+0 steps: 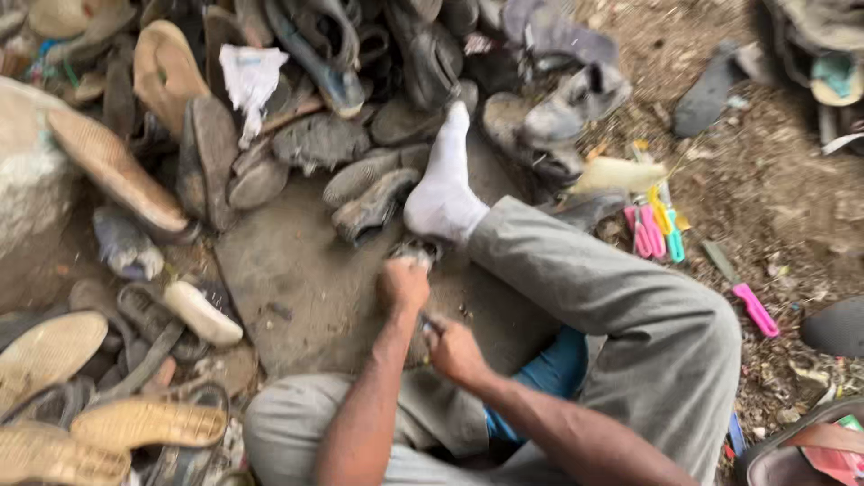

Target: The person repairs shoes using a knife and a small metal tool while sitting on the ground amidst a pile of footwear.

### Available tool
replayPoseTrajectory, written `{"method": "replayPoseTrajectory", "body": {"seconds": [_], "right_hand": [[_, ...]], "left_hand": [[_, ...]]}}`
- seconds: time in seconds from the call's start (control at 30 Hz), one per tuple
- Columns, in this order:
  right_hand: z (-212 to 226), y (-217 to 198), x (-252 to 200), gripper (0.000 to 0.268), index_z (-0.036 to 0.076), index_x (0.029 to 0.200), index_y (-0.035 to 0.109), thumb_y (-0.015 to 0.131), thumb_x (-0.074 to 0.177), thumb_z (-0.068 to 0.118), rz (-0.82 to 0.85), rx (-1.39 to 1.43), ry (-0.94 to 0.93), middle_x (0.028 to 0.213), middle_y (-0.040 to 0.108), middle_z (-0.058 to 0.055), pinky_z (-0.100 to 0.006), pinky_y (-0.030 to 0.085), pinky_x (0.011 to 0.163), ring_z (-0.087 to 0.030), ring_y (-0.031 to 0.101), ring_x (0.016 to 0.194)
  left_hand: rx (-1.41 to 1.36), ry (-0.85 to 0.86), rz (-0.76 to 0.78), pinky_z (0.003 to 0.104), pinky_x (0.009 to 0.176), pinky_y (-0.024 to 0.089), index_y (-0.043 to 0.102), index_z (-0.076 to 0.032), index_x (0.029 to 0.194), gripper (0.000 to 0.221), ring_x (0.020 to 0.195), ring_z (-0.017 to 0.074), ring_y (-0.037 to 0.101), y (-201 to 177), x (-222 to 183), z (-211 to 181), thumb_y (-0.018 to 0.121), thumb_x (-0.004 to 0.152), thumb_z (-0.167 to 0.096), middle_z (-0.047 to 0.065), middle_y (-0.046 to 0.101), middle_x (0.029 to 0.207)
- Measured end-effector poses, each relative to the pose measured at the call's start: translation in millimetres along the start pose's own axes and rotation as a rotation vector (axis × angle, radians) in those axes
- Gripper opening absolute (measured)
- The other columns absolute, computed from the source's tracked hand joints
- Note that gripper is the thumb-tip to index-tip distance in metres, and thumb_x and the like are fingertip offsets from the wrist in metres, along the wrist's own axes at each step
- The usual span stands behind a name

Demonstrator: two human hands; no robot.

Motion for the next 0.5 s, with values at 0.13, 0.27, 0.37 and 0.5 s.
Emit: {"method": "replayPoseTrajectory", "body": {"seconds": [0.13, 0.27, 0.37, 0.5], "right_hand": [[11, -4, 5, 0.026, 0.001, 0.108, 0.07, 0.062, 0.099, 0.024, 0.078, -0.002, 0.077, 0.096, 0.071, -0.025, -0.048, 0.052, 0.083, -0.044, 0.068, 0.093], [27, -7, -1, 0.028, 0.0, 0.109, 0.066, 0.058, 0.1, 0.026, 0.112, 0.193, 0.295, 0.077, 0.068, -0.022, -0.048, 0.053, 0.062, -0.033, 0.066, 0.063], [18, 2, -10, 0.029, -0.001, 0.108, 0.064, 0.055, 0.102, 0.027, 0.186, 0.243, 0.464, 0.071, 0.066, -0.019, -0.048, 0.052, 0.052, -0.027, 0.061, 0.049], [-14, -5, 21, 0.024, 0.003, 0.105, 0.069, 0.059, 0.095, 0.022, 0.046, 0.184, 0.229, 0.064, 0.067, -0.014, -0.044, 0.054, 0.053, -0.025, 0.065, 0.048]], "left_hand": [[0.221, 0.357, 0.145, 0.051, 0.075, 0.053, 0.075, -0.008, 0.082, 0.021, 0.082, 0.0404, 0.068, -18, 14, -11, 0.072, 0.084, -0.028, 0.02, 0.07, 0.091], [0.447, 1.145, 0.331, 0.052, 0.077, 0.05, 0.075, -0.006, 0.068, 0.027, 0.082, 0.0393, 0.066, -35, -24, -47, 0.075, 0.081, -0.03, 0.018, 0.068, 0.08], [0.387, 1.158, 0.358, 0.051, 0.076, 0.05, 0.074, -0.005, 0.066, 0.027, 0.08, 0.0369, 0.066, -16, -29, -43, 0.077, 0.076, -0.03, 0.016, 0.069, 0.077], [0.159, 1.035, 0.286, 0.048, 0.078, 0.051, 0.072, -0.004, 0.065, 0.027, 0.08, 0.035, 0.066, 16, -28, -25, 0.079, 0.078, -0.027, 0.016, 0.069, 0.076]]}}
Point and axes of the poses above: each hand's wrist, its own x-axis towards the middle knuckle, its own y-axis out of the palm, z = x × y, the point moved 8 cm from there along x, towards the middle knuckle
